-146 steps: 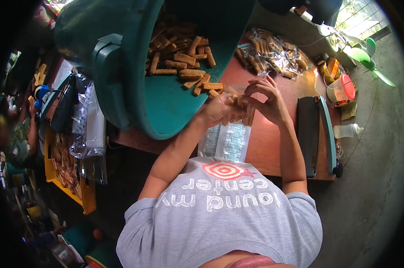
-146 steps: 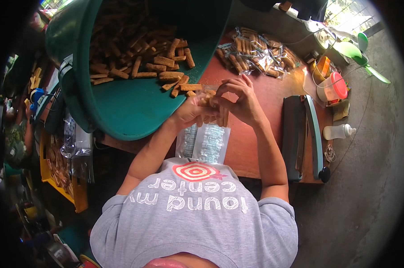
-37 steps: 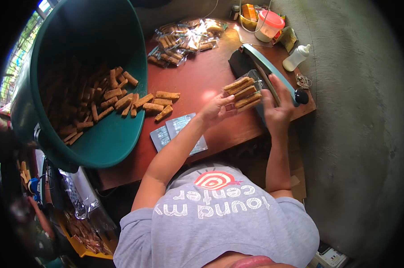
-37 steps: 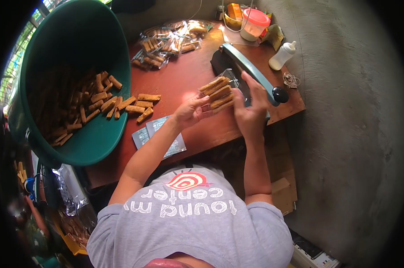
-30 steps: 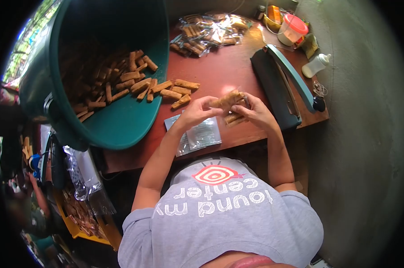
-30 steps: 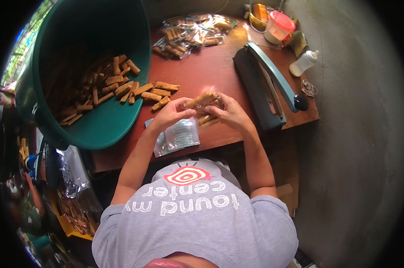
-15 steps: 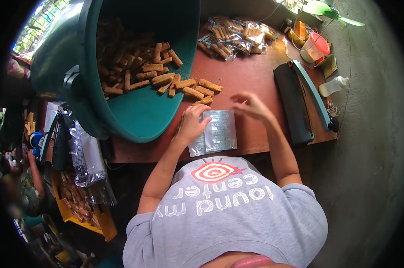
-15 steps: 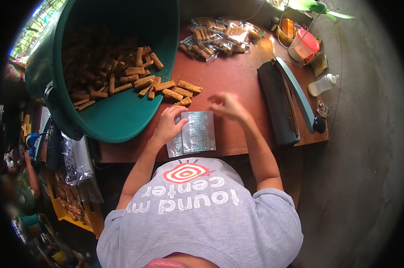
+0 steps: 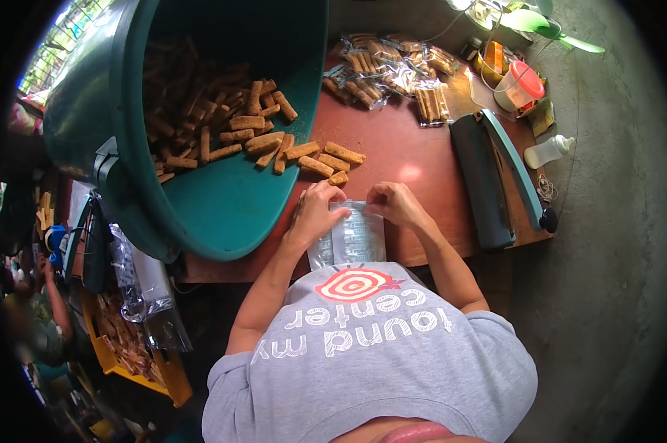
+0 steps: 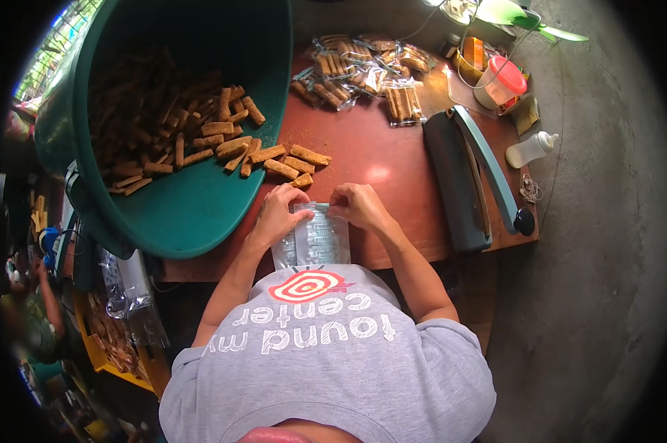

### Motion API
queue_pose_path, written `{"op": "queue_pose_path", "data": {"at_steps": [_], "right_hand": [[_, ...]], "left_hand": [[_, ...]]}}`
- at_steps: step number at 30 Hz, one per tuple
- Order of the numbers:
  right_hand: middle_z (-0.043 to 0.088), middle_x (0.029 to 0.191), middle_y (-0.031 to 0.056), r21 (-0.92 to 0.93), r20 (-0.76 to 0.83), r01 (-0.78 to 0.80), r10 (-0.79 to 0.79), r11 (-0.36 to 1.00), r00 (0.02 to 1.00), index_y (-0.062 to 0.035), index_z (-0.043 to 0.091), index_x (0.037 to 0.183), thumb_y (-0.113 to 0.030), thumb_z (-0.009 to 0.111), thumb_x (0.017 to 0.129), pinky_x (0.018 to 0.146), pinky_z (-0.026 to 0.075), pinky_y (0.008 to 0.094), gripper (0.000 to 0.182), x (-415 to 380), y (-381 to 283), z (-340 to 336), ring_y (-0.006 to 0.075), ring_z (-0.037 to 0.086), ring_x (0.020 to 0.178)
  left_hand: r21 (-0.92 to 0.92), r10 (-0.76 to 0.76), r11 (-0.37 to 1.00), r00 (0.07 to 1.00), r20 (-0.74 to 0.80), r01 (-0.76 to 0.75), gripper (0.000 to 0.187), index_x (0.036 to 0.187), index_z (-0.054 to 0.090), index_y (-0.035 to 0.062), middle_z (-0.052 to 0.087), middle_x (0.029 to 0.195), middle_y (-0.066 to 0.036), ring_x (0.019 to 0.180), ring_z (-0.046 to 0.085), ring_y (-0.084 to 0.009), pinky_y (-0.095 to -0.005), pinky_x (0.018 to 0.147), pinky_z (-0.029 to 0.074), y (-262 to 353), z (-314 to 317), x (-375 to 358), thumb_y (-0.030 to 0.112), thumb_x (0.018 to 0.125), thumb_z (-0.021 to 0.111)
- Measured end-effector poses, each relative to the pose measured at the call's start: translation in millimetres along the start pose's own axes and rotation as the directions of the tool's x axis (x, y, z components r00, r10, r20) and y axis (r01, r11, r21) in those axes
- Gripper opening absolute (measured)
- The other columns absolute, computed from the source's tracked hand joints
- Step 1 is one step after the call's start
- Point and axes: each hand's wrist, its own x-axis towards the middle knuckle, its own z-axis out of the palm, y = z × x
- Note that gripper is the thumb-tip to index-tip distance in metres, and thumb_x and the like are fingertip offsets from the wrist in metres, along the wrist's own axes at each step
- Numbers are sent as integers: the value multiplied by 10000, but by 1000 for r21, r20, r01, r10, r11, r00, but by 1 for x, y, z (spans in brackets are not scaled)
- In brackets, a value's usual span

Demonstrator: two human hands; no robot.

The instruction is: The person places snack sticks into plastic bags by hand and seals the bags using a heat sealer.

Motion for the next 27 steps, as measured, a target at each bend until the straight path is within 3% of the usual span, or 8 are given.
{"op": "queue_pose_path", "data": {"at_steps": [4,10,13,15,16,18,22,27], "right_hand": [[622,705,117,88,-11,-63,64,994,998,-21,645,745,-157,716,721,574,458,348,155,0,-8,-3,249,606,623],[581,702,134,-272,-106,254,-291,928,951,-18,642,764,-146,662,789,543,413,325,132,4,-11,-11,280,541,585],[585,678,80,66,-173,227,-213,972,962,-24,635,774,-207,620,846,585,424,284,197,6,-18,-8,214,542,586],[569,660,6,589,-190,136,-26,797,981,-39,633,820,-268,585,889,612,433,254,243,4,-25,-1,129,538,606],[569,660,6,589,-190,136,-27,796,981,-39,633,820,-268,585,889,612,433,254,243,3,-23,2,129,538,606],[578,771,-7,871,107,-106,26,479,994,-38,603,873,-266,553,916,685,458,241,237,3,-14,11,109,565,717],[595,818,-3,968,136,-150,84,200,987,-45,608,946,-304,514,934,645,436,216,275,3,-28,28,71,531,710],[627,942,55,960,277,-276,18,-40,961,-37,562,1080,-391,508,917,733,439,302,393,2,-33,40,142,569,806]], "left_hand": [[-1,4,1000,1000,-8,-4,188,802,637,39,589,816,-83,795,554,-244,-349,714,450,-7,3,1,101,661,745],[-353,-67,935,994,-84,34,133,846,628,36,584,763,-25,690,548,-112,-248,635,437,-3,3,0,108,764,703],[-585,-122,807,992,-34,79,150,787,614,24,600,731,-20,690,554,-125,-241,646,442,-4,4,-2,157,797,684],[-704,-157,694,986,55,150,206,795,627,30,585,715,25,670,514,-64,-211,647,419,-5,2,-2,227,850,651],[-704,-158,694,986,54,150,206,795,627,30,585,715,25,670,514,-64,-211,647,419,-7,1,-3,227,850,651],[-757,-102,635,988,116,154,265,808,643,51,580,720,45,683,496,-36,-195,645,408,-11,1,-4,303,883,606],[-869,-147,448,976,160,210,296,833,663,71,614,760,44,698,510,-25,-181,634,400,-1,-4,-9,351,886,585],[-928,-315,190,915,251,319,291,860,681,70,663,839,9,714,543,-42,-184,643,405,4,-6,-16,346,877,592]]}}
